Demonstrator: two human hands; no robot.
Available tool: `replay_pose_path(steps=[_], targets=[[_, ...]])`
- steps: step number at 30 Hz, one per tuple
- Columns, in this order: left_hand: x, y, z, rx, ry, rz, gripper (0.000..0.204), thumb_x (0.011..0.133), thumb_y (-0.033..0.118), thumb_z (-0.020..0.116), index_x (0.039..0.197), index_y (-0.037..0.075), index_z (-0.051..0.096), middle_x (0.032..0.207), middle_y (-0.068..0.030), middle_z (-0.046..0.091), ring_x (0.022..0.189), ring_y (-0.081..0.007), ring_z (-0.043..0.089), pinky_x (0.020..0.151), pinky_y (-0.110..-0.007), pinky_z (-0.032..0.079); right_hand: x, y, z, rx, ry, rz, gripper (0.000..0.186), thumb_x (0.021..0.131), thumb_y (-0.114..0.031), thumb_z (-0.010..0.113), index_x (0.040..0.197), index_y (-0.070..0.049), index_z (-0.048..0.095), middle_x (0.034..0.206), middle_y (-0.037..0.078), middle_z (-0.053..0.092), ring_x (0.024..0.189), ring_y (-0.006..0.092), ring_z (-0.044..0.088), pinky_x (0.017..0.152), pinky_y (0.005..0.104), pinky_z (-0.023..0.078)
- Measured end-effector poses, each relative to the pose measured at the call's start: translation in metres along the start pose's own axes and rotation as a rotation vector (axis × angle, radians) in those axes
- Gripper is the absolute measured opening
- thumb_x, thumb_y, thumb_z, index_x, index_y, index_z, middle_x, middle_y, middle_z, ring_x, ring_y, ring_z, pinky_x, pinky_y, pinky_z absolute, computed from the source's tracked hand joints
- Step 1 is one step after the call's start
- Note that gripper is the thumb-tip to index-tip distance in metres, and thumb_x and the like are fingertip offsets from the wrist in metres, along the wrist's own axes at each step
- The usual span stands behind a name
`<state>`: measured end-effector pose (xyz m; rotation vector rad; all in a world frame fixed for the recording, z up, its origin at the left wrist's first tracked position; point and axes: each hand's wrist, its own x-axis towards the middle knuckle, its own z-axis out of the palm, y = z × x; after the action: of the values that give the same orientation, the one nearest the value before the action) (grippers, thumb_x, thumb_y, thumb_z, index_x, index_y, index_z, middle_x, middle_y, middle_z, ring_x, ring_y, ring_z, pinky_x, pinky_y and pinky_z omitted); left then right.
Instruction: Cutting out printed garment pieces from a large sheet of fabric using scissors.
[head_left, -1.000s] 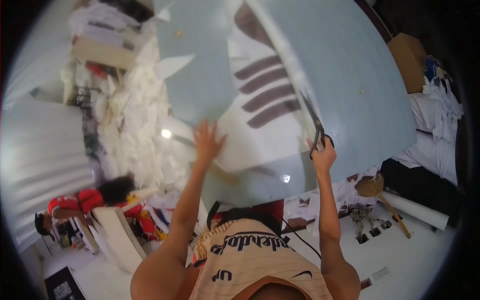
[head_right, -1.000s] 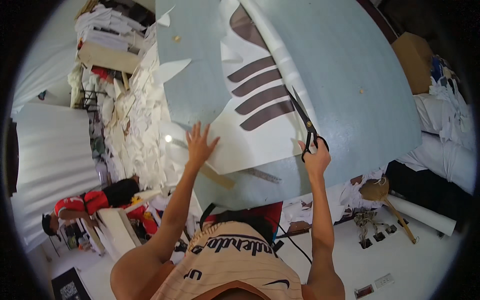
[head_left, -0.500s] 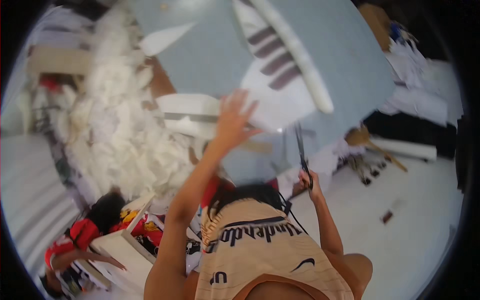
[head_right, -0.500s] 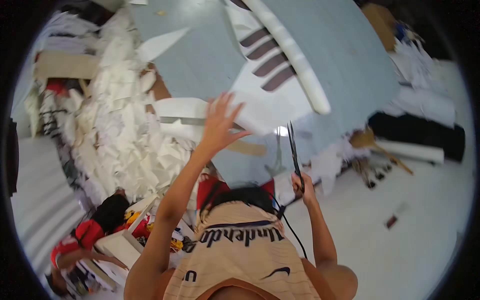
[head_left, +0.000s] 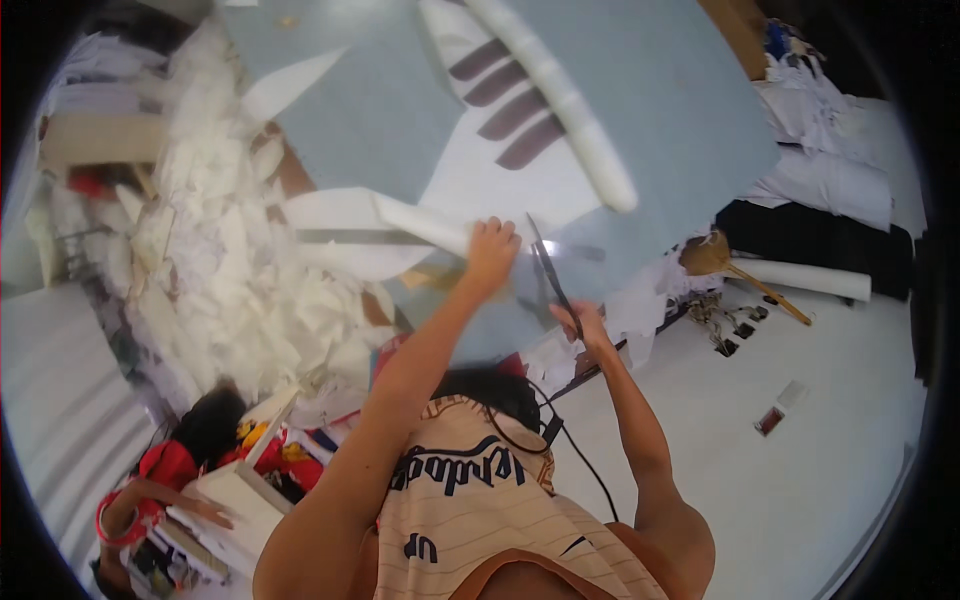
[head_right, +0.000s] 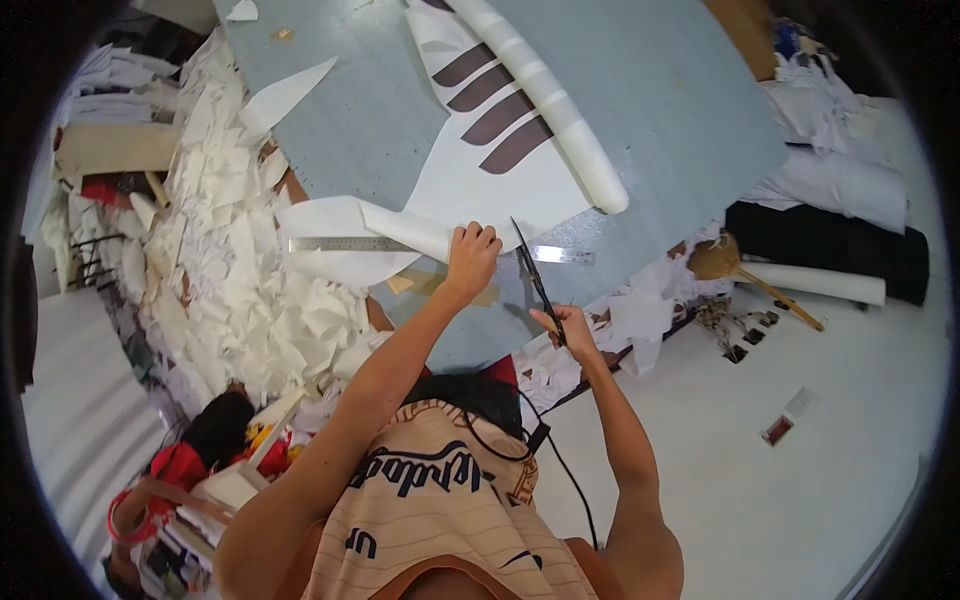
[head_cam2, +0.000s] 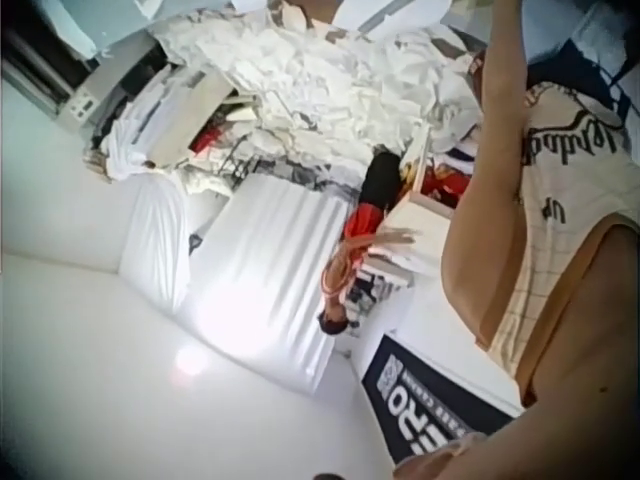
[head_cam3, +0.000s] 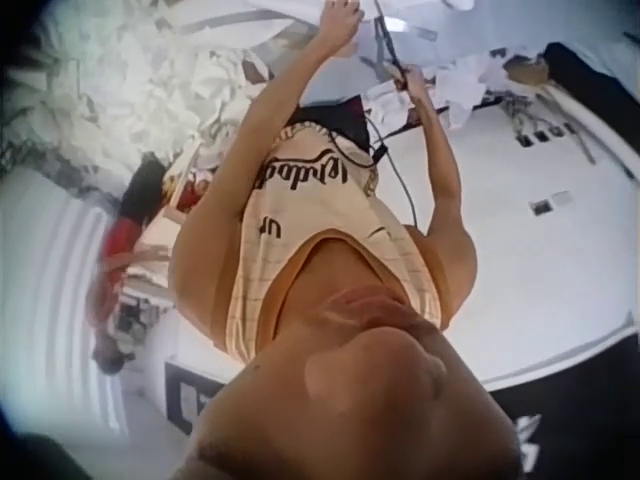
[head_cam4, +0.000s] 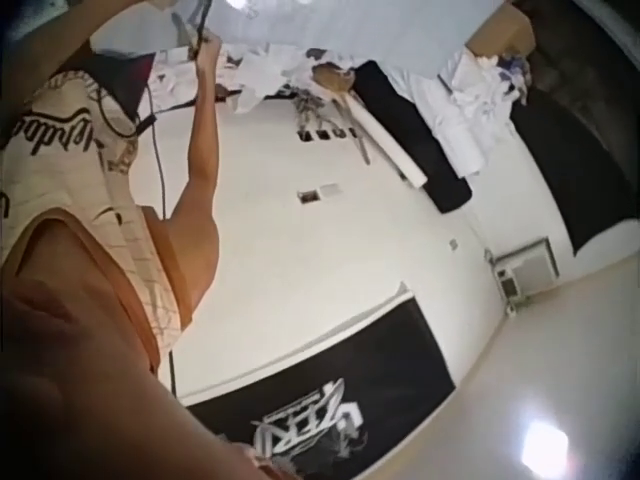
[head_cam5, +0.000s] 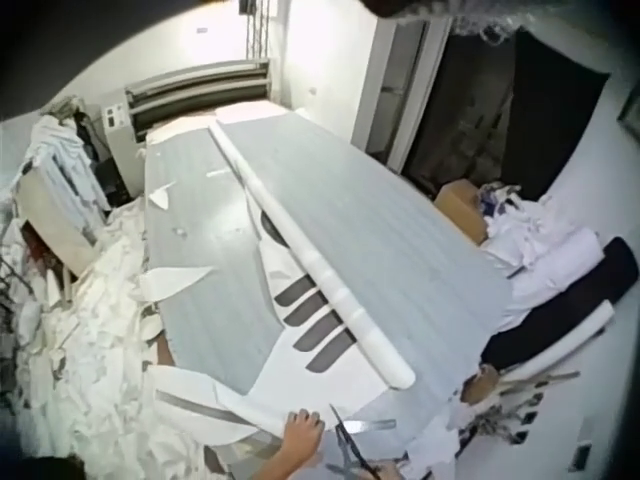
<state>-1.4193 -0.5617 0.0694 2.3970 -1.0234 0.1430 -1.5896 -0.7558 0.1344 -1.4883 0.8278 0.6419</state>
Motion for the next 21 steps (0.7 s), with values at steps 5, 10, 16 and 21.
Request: replay_pose_path(steps=[5, 10, 16, 21], targets=[[-0.003, 0.002, 0.015, 0.003, 0.1, -0.065, 0.017, 0.07, 0.011, 0.063, 0.086, 0.007, 0.065, 0.092, -0.0075, 0.059, 0.092, -0.0285, 0.055, 0.079, -0.045, 0.041, 0.037, -0.013, -0.025, 0.065, -0.145, -0.053, 0.043, 0.086, -0.037, 0.083, 0.063, -0.012, 0.057, 0.051, -0.005, 0.047, 0.041, 0.0057, 0.043, 0.039, 0.0237, 0.032], [0.002, 0.02, 0.009, -0.014, 0.157, -0.108, 0.023, 0.069, 0.007, 0.064, 0.092, 0.007, 0.065, 0.094, -0.0073, 0.059, 0.094, -0.029, 0.057, 0.08, -0.046, 0.041, 0.076, -0.061, -0.027, 0.014, -0.239, -0.058, 0.039, 0.092, -0.034, 0.076, 0.066, -0.011, 0.058, 0.053, -0.004, 0.049, 0.043, 0.008, 0.046, 0.041, 0.0254, 0.031], [0.01, 0.018, 0.003, -0.019, 0.165, -0.164, 0.026, 0.069, 0.006, 0.064, 0.094, 0.006, 0.066, 0.094, -0.0077, 0.059, 0.095, -0.0297, 0.057, 0.082, -0.047, 0.041, 0.109, -0.079, -0.023, -0.048, -0.293, -0.117, 0.041, 0.092, -0.036, 0.076, 0.065, -0.011, 0.059, 0.052, -0.004, 0.048, 0.043, 0.007, 0.043, 0.042, 0.0264, 0.031], [0.001, 0.014, -0.008, -0.028, 0.149, -0.163, 0.026, 0.068, 0.005, 0.064, 0.094, 0.006, 0.067, 0.094, -0.0082, 0.059, 0.097, -0.0299, 0.057, 0.085, -0.048, 0.042, 0.102, -0.072, -0.018, -0.176, -0.222, -0.151, 0.043, 0.091, -0.037, 0.077, 0.062, -0.01, 0.06, 0.052, -0.004, 0.048, 0.043, 0.0074, 0.043, 0.042, 0.0267, 0.031]])
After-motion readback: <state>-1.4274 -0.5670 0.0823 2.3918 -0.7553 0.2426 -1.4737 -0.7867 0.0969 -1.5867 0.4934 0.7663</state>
